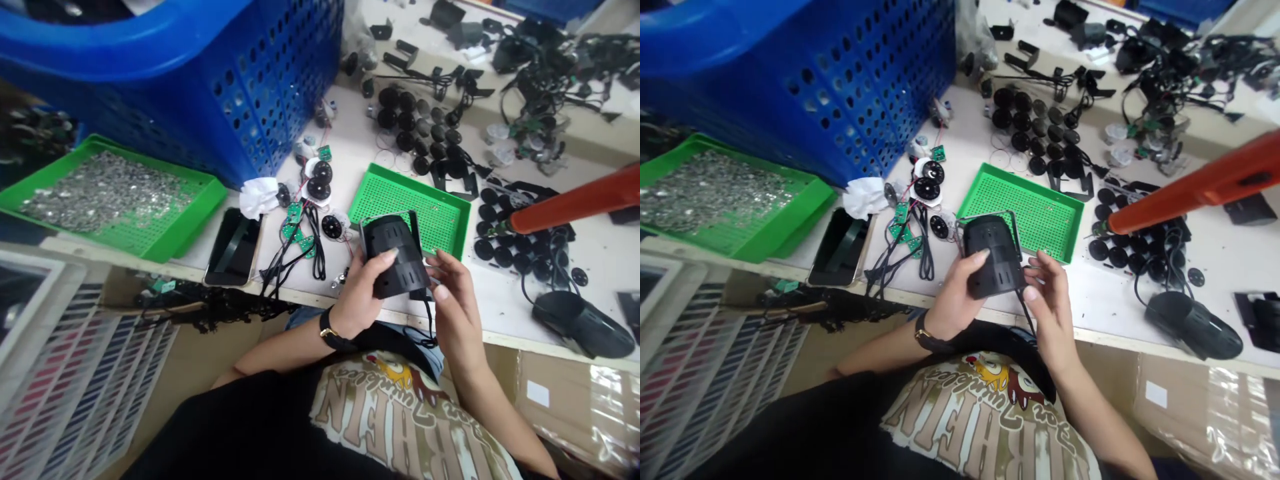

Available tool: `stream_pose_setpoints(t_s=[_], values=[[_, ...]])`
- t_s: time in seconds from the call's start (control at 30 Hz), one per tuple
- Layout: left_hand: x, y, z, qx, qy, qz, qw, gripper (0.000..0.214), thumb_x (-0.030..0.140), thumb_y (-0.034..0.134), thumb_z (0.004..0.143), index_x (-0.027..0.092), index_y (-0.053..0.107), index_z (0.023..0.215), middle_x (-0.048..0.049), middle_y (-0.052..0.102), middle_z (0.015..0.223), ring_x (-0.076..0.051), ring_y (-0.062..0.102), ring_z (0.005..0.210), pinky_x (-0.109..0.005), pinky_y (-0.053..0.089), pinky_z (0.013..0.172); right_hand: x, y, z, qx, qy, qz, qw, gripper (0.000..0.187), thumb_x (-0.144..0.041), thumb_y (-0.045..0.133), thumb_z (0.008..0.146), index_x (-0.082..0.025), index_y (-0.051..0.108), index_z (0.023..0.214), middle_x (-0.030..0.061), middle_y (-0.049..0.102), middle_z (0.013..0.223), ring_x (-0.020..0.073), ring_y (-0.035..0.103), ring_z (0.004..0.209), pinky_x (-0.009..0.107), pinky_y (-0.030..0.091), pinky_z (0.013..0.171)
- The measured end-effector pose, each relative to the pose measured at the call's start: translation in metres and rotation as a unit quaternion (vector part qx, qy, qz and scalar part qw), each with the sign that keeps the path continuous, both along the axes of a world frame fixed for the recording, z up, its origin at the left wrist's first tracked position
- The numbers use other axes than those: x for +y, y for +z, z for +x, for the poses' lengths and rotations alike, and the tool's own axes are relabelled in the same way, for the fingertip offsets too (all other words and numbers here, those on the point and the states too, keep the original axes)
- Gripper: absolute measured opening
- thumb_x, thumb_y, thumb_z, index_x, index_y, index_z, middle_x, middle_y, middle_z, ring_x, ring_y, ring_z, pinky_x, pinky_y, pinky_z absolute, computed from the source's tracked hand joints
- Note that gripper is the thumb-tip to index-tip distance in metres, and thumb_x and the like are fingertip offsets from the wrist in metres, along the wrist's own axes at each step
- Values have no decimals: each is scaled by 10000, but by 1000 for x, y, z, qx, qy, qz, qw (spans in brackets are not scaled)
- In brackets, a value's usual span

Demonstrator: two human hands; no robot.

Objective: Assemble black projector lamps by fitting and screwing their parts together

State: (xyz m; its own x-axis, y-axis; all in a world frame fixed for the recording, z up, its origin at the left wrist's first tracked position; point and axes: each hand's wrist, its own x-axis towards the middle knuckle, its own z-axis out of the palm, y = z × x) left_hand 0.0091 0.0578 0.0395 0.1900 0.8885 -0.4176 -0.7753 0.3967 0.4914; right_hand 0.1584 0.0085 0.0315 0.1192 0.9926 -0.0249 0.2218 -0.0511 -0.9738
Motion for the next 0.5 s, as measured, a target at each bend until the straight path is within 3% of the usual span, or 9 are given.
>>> stream_pose_setpoints(t_s=[0.13,0.27,0.5], values=[[9,3,-5,-43,-60,-54,996,321,379,779,782,150,738,1003,-76,782,933,-315,728,1107,-470,546,1045,9,6,4,138,-38,-106,984,512,-567,572,919,-277,565,1341,124,607,1390,238,667,1155,447,578,1000],[13,5,-4,-34,-68,-59,995,299,361,750,799,135,742,993,-81,796,909,-319,738,1125,-474,559,1051,10,9,1,209,-26,-132,969,541,-589,635,877,-275,587,1316,123,601,1437,241,668,1163,426,595,947],[-3,5,-4,44,-46,-13,998,325,389,799,731,159,751,956,-80,801,938,-364,713,1179,-506,560,1066,1,9,0,177,22,-102,979,592,-581,641,908,-340,504,1430,80,490,1597,257,600,1323,499,518,1116]])
